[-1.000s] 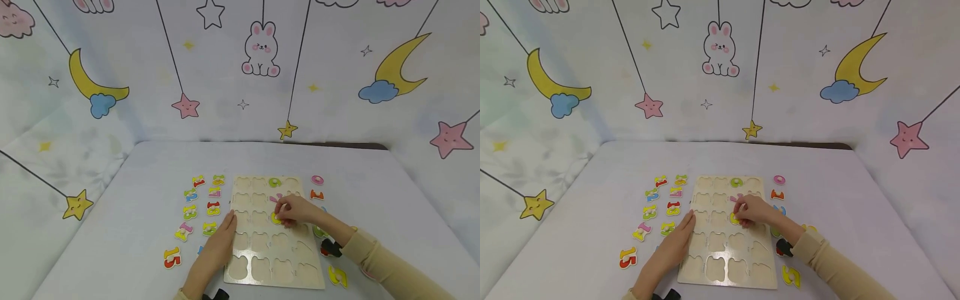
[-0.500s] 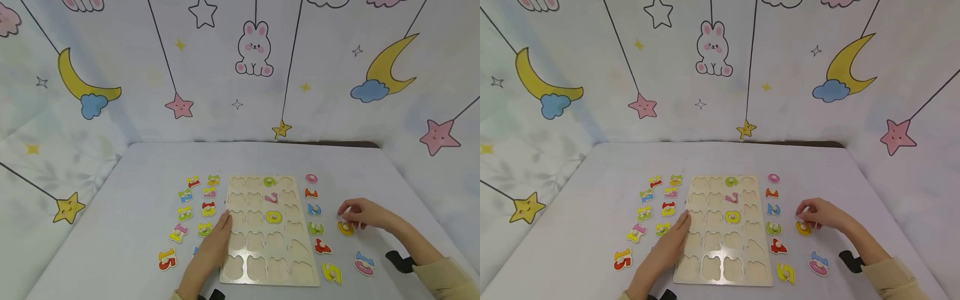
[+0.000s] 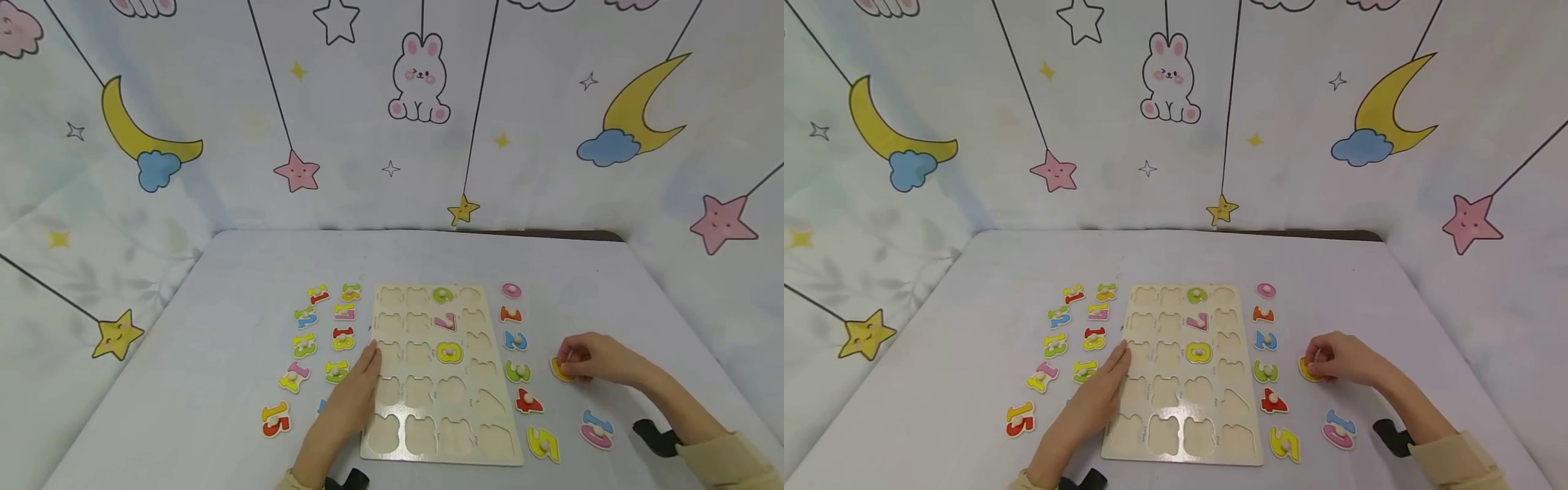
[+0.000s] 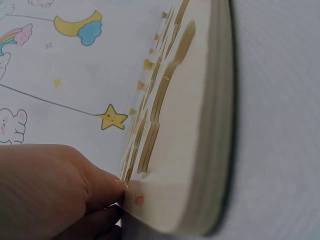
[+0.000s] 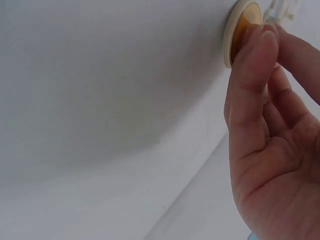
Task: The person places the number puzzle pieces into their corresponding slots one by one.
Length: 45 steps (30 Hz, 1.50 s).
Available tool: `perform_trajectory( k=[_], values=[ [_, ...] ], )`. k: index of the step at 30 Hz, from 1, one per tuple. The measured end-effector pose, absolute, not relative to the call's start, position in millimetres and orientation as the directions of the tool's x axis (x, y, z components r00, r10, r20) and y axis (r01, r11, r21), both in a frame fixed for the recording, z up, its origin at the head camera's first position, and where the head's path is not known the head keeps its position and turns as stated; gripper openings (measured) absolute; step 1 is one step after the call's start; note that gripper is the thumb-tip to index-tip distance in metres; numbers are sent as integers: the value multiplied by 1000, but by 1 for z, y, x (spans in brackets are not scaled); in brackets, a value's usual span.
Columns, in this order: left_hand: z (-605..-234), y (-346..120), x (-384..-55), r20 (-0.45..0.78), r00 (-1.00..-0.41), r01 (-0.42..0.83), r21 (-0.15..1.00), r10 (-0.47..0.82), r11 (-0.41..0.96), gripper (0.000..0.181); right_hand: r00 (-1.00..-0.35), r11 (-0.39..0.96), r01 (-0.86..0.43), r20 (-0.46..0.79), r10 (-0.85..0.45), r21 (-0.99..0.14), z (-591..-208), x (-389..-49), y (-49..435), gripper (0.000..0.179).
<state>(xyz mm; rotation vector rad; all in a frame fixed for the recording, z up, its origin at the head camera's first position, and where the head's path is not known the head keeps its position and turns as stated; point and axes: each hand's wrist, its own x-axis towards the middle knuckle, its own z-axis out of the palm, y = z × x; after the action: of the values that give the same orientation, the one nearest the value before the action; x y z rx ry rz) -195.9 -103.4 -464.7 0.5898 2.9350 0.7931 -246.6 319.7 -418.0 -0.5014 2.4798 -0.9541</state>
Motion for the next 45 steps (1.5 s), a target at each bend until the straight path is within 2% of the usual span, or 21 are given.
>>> perform_trajectory(
  k=[6, 12, 17, 30, 35, 42, 45],
  values=[
    [-466, -105, -196, 56, -929, 346, 485, 366, 803, 50, -839, 620, -202, -194, -509, -758, -402, -255, 276, 12],
    [-466, -104, -195, 53, -929, 345, 489, 368, 801, 51, -768, 559, -239, -198, -609, -794, -411, -253, 204, 11],
    [-465, -103, -196, 54, -928, 345, 500, 369, 794, 51, -733, 532, -246, -203, -649, -810, -425, -248, 173, 8],
    [-466, -102, -195, 50, -934, 329, 500, 353, 801, 52, -704, 594, -284, -257, -662, -753, -432, -245, 151, 10],
    [-466, -102, -195, 56, -932, 337, 500, 358, 798, 53, -717, 615, -287, -261, -646, -735, -431, -244, 151, 11],
    [-465, -102, -196, 56, -929, 345, 493, 366, 799, 53, -701, 591, -311, -240, -671, -744, -430, -244, 155, 7],
    [-465, -103, -196, 53, -929, 343, 494, 366, 799, 53, -697, 567, -278, -243, -675, -776, -425, -244, 167, 5]
  ],
)
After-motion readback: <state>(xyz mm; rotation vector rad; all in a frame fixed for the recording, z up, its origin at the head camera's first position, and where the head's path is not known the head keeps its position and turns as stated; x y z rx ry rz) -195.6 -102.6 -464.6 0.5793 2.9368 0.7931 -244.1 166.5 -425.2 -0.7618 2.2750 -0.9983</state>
